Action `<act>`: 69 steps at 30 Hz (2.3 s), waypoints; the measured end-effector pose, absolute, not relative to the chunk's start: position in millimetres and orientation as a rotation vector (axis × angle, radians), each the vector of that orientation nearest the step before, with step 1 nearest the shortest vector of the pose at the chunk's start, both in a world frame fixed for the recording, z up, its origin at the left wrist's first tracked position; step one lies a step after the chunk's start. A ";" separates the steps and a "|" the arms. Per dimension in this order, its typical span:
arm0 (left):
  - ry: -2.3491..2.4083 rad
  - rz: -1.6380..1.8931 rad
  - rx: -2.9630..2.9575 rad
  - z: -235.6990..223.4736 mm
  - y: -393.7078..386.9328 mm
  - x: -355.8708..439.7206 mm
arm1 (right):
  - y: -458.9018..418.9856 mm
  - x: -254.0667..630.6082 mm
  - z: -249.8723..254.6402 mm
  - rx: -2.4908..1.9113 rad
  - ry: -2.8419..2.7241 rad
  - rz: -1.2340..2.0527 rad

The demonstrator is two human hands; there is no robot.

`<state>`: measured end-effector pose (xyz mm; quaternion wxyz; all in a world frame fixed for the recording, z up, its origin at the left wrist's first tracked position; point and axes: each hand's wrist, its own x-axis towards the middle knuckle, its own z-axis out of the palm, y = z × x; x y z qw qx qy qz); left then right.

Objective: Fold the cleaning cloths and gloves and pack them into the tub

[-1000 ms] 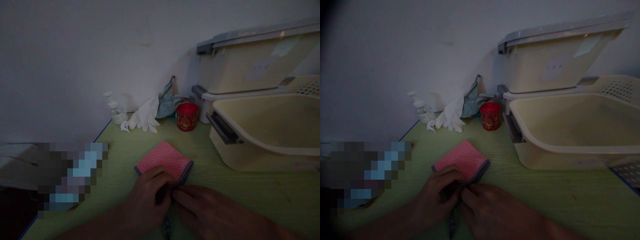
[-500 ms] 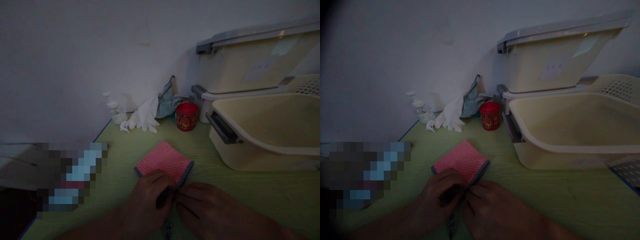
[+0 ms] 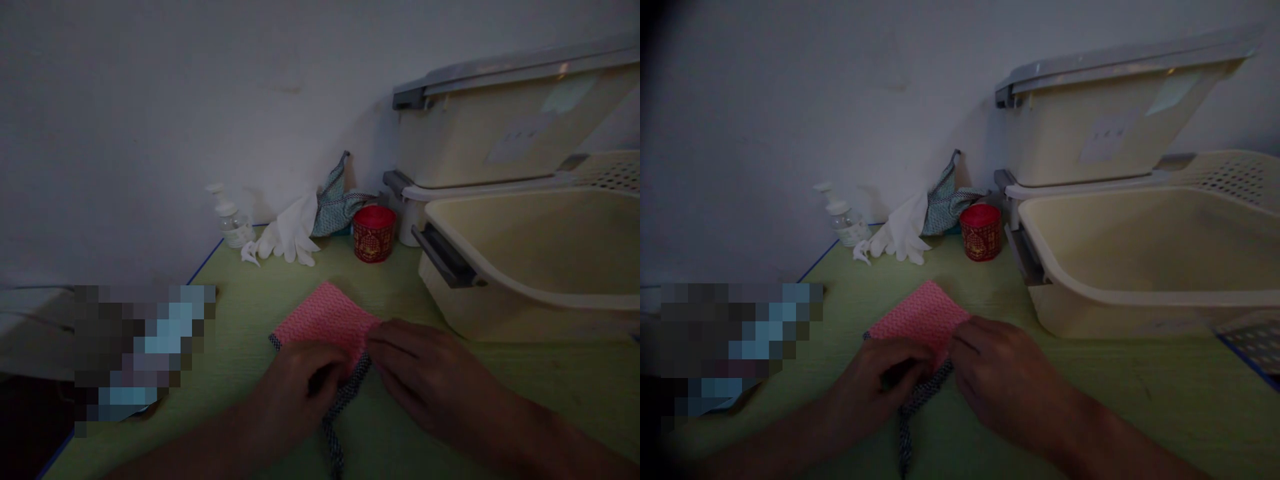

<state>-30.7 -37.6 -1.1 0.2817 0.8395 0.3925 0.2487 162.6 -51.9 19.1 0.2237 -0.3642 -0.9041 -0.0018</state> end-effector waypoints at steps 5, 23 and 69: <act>1.004 0.538 2.268 4.3 -33.2 -30.7 | -39.6 166.9 13.1 -1.152 -2.576 -0.100; 0.977 0.076 2.827 0.4 -16.4 -47.5 | -35.7 168.9 14.5 -1.227 -2.573 0.029; 1.213 0.259 2.747 -6.5 -32.3 -38.6 | 28.4 95.2 -4.5 -1.001 -2.464 0.447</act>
